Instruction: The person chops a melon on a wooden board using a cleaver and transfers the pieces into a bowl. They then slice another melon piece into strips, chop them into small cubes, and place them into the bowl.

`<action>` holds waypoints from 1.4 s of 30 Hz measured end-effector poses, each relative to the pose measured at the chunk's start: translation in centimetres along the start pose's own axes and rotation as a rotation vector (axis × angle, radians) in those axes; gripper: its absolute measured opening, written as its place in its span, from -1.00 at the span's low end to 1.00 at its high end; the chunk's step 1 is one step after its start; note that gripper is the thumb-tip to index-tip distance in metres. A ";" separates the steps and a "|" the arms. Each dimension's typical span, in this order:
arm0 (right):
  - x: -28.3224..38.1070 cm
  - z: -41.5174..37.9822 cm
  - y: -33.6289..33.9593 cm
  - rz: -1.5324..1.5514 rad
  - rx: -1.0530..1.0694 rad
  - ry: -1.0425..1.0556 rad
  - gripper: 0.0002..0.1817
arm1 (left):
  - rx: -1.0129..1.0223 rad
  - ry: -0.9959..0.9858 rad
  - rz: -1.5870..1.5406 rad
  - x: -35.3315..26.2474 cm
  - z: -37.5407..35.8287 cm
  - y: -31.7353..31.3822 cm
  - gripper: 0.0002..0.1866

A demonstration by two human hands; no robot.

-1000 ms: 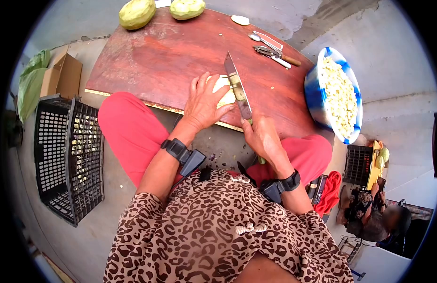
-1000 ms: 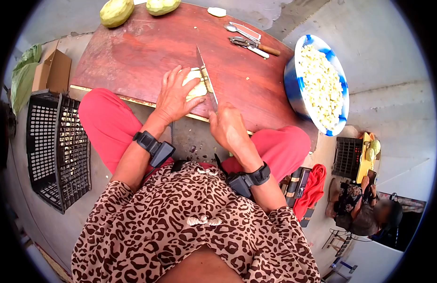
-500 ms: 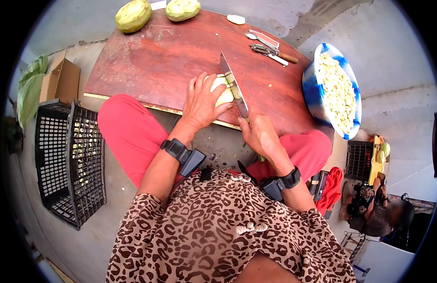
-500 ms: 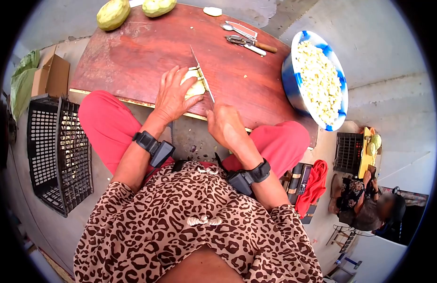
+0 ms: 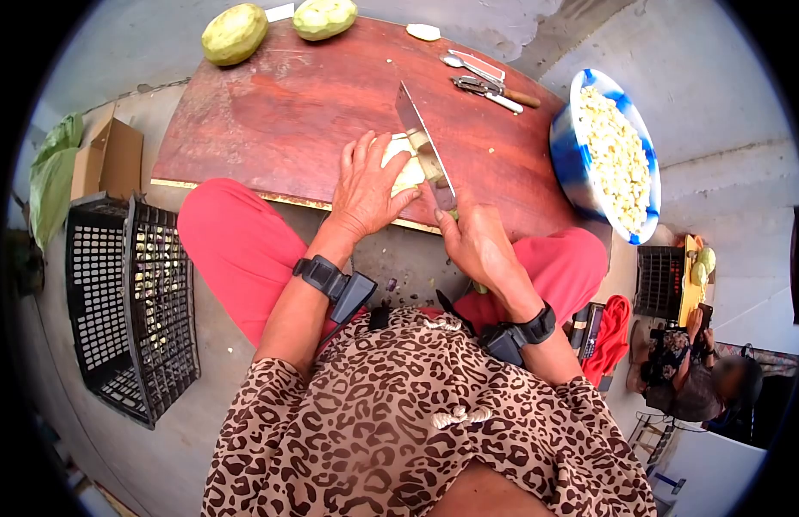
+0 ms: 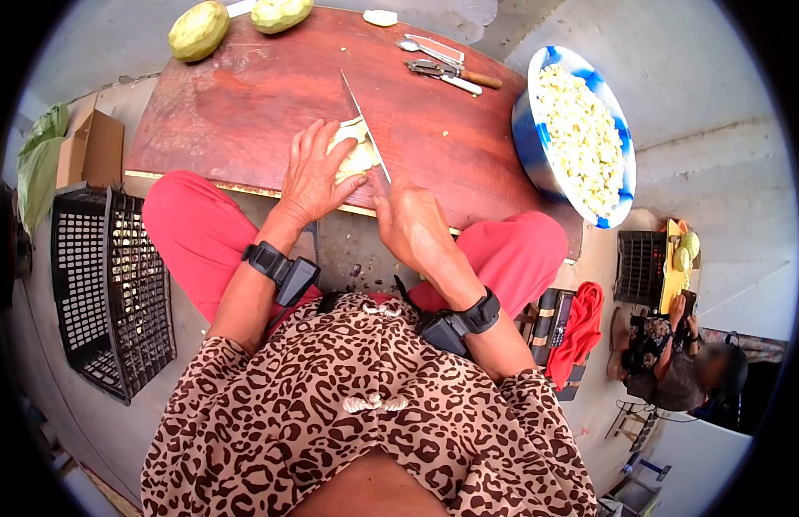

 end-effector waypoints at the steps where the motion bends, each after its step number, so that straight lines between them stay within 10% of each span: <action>1: 0.0 -0.1 0.0 0.001 0.013 -0.012 -0.75 | 0.000 0.001 0.000 0.0 0.0 0.0 -0.38; 27: 1.5 1.2 -0.8 -0.071 0.250 -0.068 -0.85 | 0.047 0.041 -0.107 0.2 0.4 0.3 -0.45; 42: -1.1 -0.1 -2.6 0.044 0.048 -0.050 -0.75 | 0.021 0.025 -0.070 0.5 0.2 -0.1 -0.31</action>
Point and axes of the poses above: each hand's wrist, its own z-axis towards the middle knuckle, its own y-axis out of the back of the hand, x = y × z, the point moved 5 cm from there along z, towards the middle knuckle, and after that the axes turned 15 degrees about y, right-handed, at the moved point
